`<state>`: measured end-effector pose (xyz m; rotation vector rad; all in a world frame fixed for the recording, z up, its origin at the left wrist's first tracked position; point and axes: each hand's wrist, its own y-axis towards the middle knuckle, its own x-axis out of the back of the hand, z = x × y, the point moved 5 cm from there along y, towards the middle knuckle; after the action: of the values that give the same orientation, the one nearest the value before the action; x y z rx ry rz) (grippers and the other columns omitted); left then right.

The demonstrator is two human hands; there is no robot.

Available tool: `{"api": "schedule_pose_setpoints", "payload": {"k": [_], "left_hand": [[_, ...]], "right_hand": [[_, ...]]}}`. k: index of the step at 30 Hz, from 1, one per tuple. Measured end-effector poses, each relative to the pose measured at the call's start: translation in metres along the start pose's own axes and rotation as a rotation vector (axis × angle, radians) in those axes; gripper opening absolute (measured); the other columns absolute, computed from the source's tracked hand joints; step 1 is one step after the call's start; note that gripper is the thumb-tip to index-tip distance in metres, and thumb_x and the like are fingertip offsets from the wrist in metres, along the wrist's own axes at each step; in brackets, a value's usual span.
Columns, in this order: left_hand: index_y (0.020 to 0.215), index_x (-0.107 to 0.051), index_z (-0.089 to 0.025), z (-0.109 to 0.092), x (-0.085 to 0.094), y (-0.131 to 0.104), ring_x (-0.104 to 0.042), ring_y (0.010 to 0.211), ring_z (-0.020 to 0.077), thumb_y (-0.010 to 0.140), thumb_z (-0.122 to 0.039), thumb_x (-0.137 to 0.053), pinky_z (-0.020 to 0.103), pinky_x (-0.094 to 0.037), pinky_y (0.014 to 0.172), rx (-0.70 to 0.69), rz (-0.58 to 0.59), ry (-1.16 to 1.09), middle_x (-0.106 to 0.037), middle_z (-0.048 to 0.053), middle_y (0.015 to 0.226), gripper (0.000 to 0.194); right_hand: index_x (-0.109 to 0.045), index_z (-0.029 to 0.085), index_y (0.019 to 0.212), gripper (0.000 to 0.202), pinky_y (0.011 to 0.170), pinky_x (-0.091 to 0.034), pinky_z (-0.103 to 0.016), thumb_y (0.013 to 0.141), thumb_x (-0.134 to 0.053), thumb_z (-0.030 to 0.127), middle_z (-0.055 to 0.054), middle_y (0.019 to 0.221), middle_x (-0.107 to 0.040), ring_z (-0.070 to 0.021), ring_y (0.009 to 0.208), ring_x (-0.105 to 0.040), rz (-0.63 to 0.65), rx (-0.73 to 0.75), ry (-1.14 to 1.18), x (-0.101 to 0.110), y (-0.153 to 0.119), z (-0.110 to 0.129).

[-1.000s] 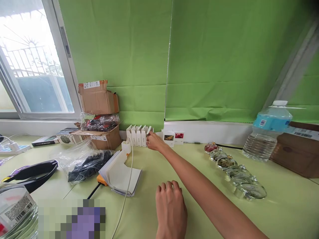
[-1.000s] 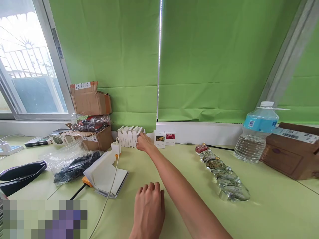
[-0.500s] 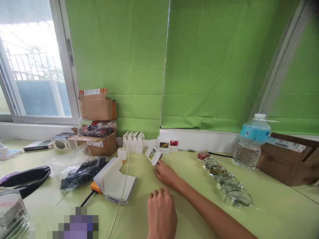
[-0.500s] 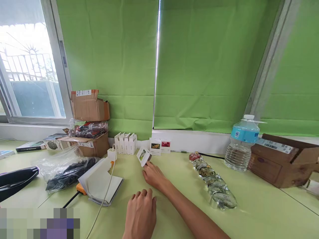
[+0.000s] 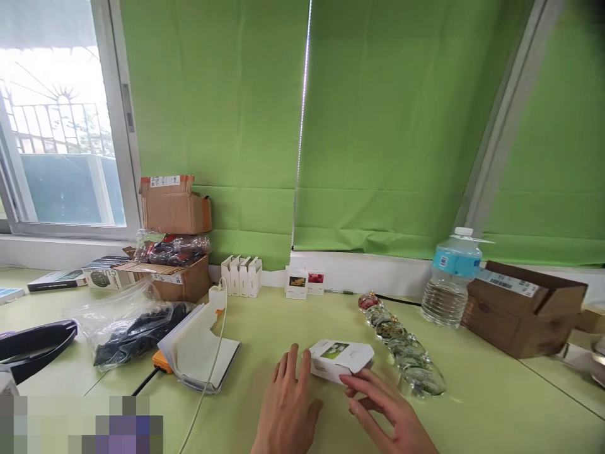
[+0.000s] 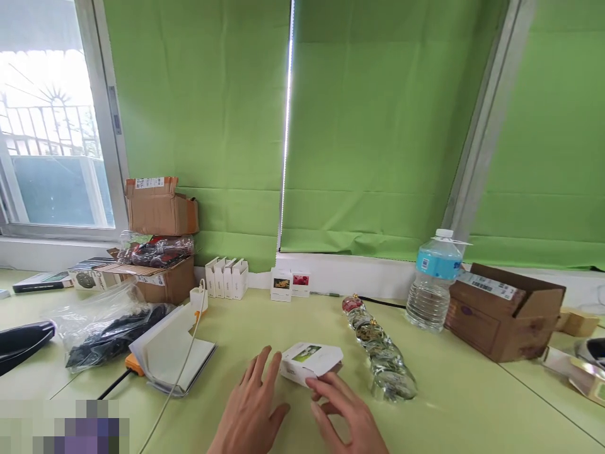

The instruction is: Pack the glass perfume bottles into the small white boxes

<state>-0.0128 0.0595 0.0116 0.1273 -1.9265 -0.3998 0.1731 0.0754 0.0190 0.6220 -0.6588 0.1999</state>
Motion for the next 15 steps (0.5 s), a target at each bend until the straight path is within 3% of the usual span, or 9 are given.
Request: {"api": "schedule_pose_setpoints", "payload": {"k": [6, 10, 13, 15], "left_hand": [[0.125, -0.050, -0.028, -0.003, 0.008, 0.000, -0.053, 0.115, 0.0180, 0.081, -0.015, -0.050, 0.026, -0.043, 0.093, 0.029, 0.002, -0.172, -0.054, 0.001, 0.132, 0.045], [0.117, -0.055, -0.024, -0.004, 0.006, 0.002, -0.058, 0.107, 0.0193, 0.082, -0.017, -0.049, 0.027, -0.044, 0.088, 0.056, 0.028, -0.393, -0.063, 0.005, 0.117, 0.036], [0.113, -0.056, -0.022, -0.002, 0.002, 0.004, -0.061, 0.101, 0.0221, 0.084, -0.023, -0.051, 0.031, -0.047, 0.087, 0.098, 0.001, -0.601, -0.066, 0.008, 0.111, 0.030], [0.111, -0.056, -0.021, -0.002, -0.001, 0.005, -0.063, 0.098, 0.0224, 0.085, -0.025, -0.053, 0.033, -0.048, 0.086, 0.092, -0.004, -0.752, -0.068, 0.008, 0.109, 0.027]], "right_hand": [[-0.056, 0.036, 0.129, 0.039, 0.083, -0.059, -0.032, 0.091, -0.050, 0.034, -0.008, 0.130, -0.057, -0.0230, 0.097, -0.067, 0.083, 0.117, 0.072, -0.006, -0.003, 0.030], [-0.047, 0.030, 0.136, 0.043, 0.088, -0.057, -0.031, 0.093, -0.048, 0.027, -0.009, 0.150, -0.034, -0.0264, 0.121, -0.053, 0.131, 0.168, 0.067, -0.001, -0.006, 0.044], [-0.043, 0.029, 0.137, 0.043, 0.096, -0.051, -0.036, 0.094, -0.044, 0.022, -0.008, 0.152, -0.027, -0.0269, 0.129, -0.043, 0.086, 0.220, 0.011, 0.010, -0.002, 0.046], [-0.045, 0.029, 0.132, 0.039, 0.094, -0.051, -0.037, 0.094, -0.043, 0.024, -0.008, 0.149, -0.031, -0.0254, 0.123, -0.048, 0.017, 0.172, 0.012, 0.017, 0.005, 0.036]]}}
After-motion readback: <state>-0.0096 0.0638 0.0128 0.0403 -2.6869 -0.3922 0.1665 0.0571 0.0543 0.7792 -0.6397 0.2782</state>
